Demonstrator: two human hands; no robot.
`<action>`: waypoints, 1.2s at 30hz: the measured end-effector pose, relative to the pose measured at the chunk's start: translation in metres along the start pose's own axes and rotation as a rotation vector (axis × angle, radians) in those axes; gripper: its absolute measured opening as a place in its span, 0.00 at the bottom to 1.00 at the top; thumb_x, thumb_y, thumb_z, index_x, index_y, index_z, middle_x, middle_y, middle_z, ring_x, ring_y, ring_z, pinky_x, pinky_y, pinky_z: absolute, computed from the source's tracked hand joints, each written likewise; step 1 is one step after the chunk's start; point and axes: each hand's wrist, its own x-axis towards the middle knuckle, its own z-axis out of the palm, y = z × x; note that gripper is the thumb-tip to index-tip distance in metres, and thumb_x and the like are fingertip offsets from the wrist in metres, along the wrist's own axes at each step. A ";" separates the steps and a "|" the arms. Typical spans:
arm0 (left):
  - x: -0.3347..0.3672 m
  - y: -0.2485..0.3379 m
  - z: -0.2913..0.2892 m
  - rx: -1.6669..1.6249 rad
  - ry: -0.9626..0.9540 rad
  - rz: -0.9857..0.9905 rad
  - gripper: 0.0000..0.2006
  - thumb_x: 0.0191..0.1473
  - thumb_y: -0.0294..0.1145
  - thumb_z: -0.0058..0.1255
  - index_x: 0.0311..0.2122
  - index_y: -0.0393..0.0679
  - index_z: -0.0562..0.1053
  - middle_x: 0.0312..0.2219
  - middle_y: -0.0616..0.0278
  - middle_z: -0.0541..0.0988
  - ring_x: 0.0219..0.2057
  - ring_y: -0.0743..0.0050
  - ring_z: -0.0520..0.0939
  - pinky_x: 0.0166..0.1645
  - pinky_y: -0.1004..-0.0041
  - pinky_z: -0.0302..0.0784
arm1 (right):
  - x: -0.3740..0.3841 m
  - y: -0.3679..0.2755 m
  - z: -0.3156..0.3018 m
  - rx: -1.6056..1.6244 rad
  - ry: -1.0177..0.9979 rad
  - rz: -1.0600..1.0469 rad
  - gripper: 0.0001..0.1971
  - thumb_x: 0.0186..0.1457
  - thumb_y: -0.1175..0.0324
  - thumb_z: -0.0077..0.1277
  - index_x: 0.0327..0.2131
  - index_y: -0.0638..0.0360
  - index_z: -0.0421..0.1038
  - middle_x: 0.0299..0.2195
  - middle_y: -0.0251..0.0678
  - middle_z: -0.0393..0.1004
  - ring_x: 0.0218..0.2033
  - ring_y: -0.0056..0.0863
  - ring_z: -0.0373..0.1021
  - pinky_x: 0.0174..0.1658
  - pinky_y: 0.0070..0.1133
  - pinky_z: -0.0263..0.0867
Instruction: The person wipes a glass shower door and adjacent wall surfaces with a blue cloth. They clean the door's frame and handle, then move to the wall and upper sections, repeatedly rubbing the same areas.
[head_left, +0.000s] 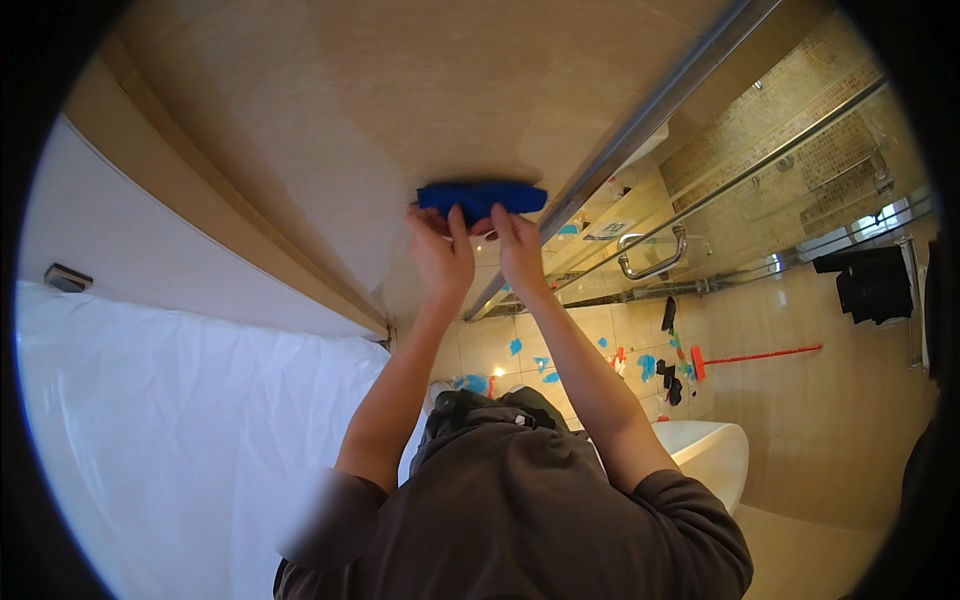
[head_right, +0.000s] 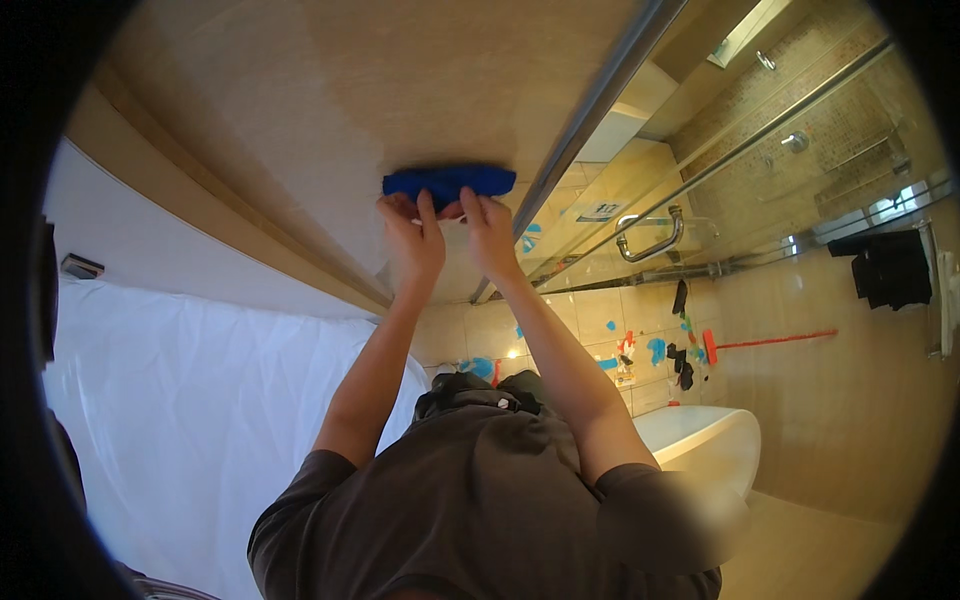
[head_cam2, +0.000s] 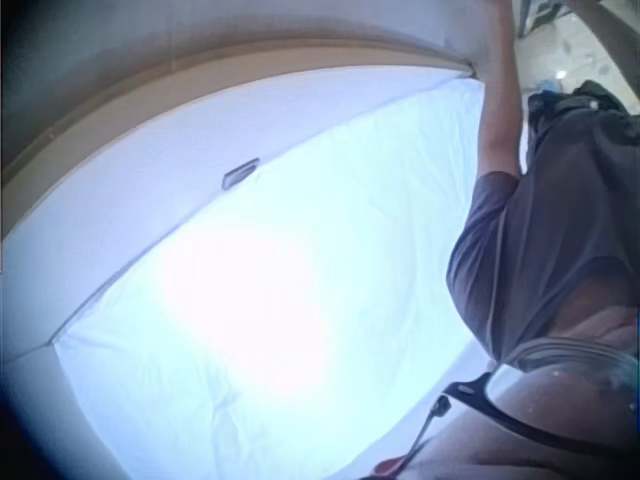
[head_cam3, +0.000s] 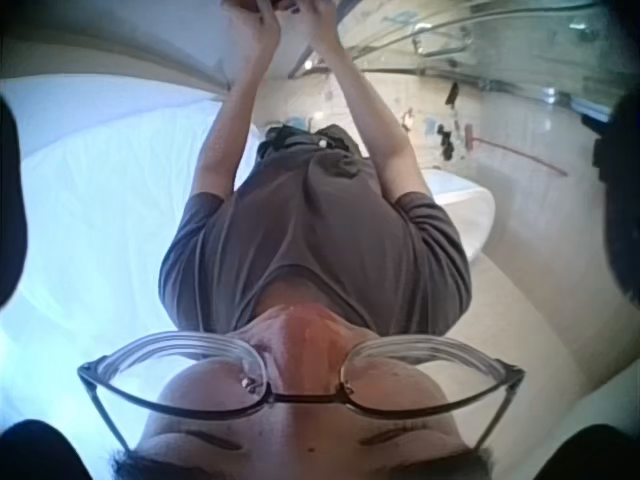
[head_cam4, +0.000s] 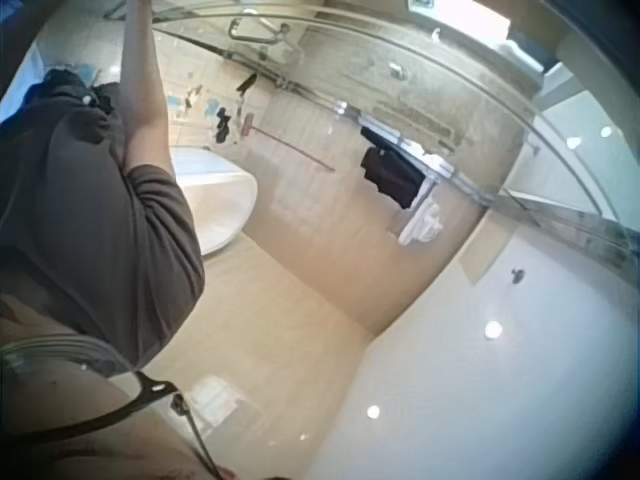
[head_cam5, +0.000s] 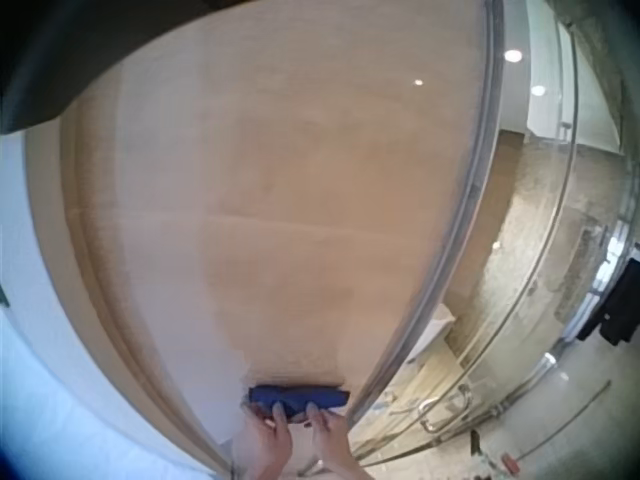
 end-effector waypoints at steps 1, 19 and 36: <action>-0.002 0.001 0.003 -0.010 -0.003 -0.001 0.13 0.58 0.29 0.49 0.38 0.32 0.59 0.26 0.50 0.70 0.25 0.57 0.73 0.30 0.64 0.67 | 0.001 -0.008 -0.002 -0.001 0.022 -0.026 0.22 0.64 0.59 0.40 0.26 0.67 0.75 0.24 0.37 0.79 0.26 0.23 0.72 0.31 0.22 0.65; -0.027 -0.007 0.034 0.192 -0.055 0.012 0.19 0.57 0.35 0.51 0.46 0.32 0.61 0.21 0.55 0.76 0.22 0.55 0.79 0.25 0.61 0.70 | -0.010 0.010 -0.019 -0.004 0.209 0.069 0.22 0.65 0.61 0.38 0.25 0.67 0.72 0.23 0.40 0.77 0.25 0.28 0.72 0.30 0.23 0.66; -0.134 -0.161 0.018 0.187 -0.181 -0.360 0.14 0.56 0.37 0.52 0.33 0.36 0.64 0.23 0.47 0.75 0.26 0.42 0.77 0.29 0.55 0.68 | -0.089 0.163 -0.040 0.029 -0.214 0.687 0.19 0.63 0.52 0.38 0.40 0.58 0.67 0.37 0.38 0.76 0.36 0.31 0.73 0.38 0.27 0.67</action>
